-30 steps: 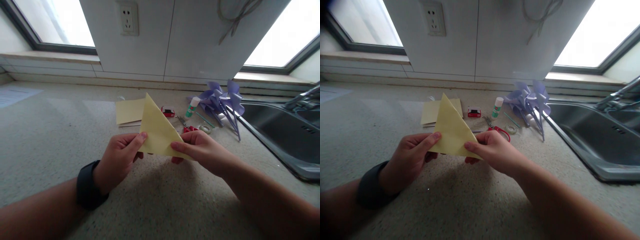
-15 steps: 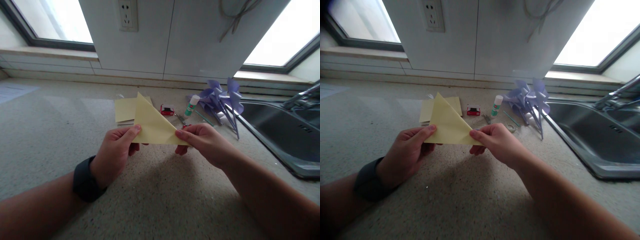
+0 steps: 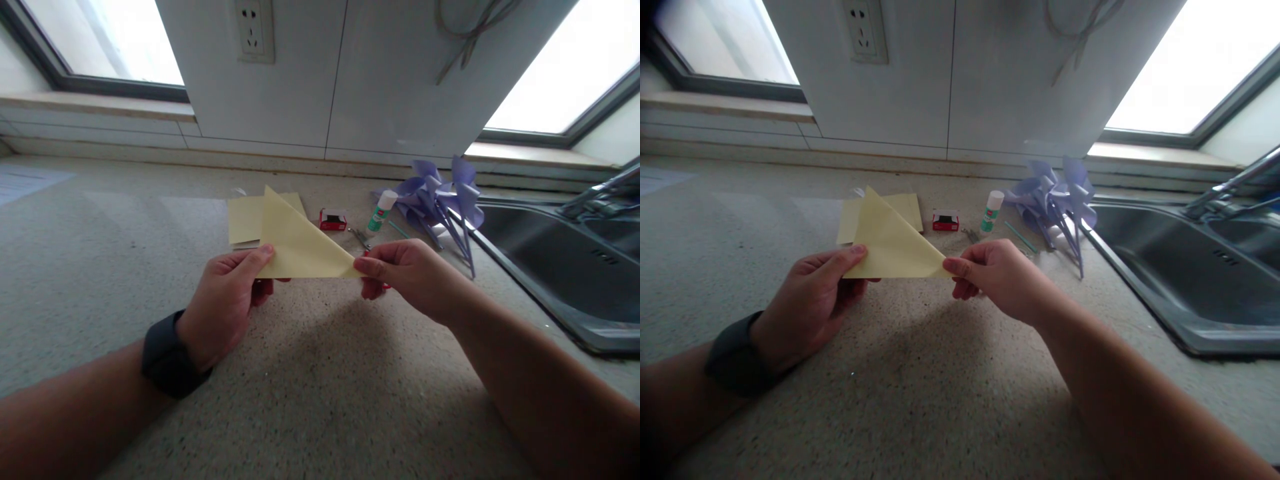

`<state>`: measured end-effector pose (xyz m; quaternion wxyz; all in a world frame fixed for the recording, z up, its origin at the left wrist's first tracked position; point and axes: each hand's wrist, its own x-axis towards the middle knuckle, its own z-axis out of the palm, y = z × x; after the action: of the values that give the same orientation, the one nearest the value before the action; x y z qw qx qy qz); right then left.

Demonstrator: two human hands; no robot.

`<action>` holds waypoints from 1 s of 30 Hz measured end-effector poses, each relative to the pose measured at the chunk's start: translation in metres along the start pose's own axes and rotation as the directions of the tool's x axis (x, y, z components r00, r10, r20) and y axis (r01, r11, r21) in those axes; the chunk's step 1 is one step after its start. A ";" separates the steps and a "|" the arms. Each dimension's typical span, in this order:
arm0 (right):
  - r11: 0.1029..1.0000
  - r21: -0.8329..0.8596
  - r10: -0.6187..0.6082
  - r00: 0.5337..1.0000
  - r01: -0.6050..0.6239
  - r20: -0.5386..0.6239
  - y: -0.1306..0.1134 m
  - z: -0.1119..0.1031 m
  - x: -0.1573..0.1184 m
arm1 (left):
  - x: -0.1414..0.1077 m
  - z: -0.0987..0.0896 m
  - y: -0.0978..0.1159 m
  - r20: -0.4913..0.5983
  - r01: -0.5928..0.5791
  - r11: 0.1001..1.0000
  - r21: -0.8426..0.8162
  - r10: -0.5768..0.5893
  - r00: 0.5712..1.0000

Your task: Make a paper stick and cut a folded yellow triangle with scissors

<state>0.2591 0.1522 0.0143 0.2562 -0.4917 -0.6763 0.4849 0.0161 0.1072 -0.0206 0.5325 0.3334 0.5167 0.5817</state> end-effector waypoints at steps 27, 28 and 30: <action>0.987 0.058 -0.156 0.969 0.147 0.193 -0.005 0.007 -0.010 | -0.016 -0.003 0.001 0.392 -0.310 0.870 0.383 0.151 0.908; 0.989 0.089 -0.133 0.962 0.115 0.239 -0.004 0.013 -0.011 | -0.018 -0.001 0.002 0.421 -0.326 0.863 0.386 0.150 0.894; 0.993 0.104 -0.084 0.962 0.059 0.259 -0.002 0.023 -0.011 | -0.020 0.000 0.002 0.438 -0.341 0.857 0.387 0.155 0.885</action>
<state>0.2435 0.1324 0.0088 0.2047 -0.3855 -0.6979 0.5678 0.0195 0.0882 -0.0157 0.4508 0.6227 0.4722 0.4313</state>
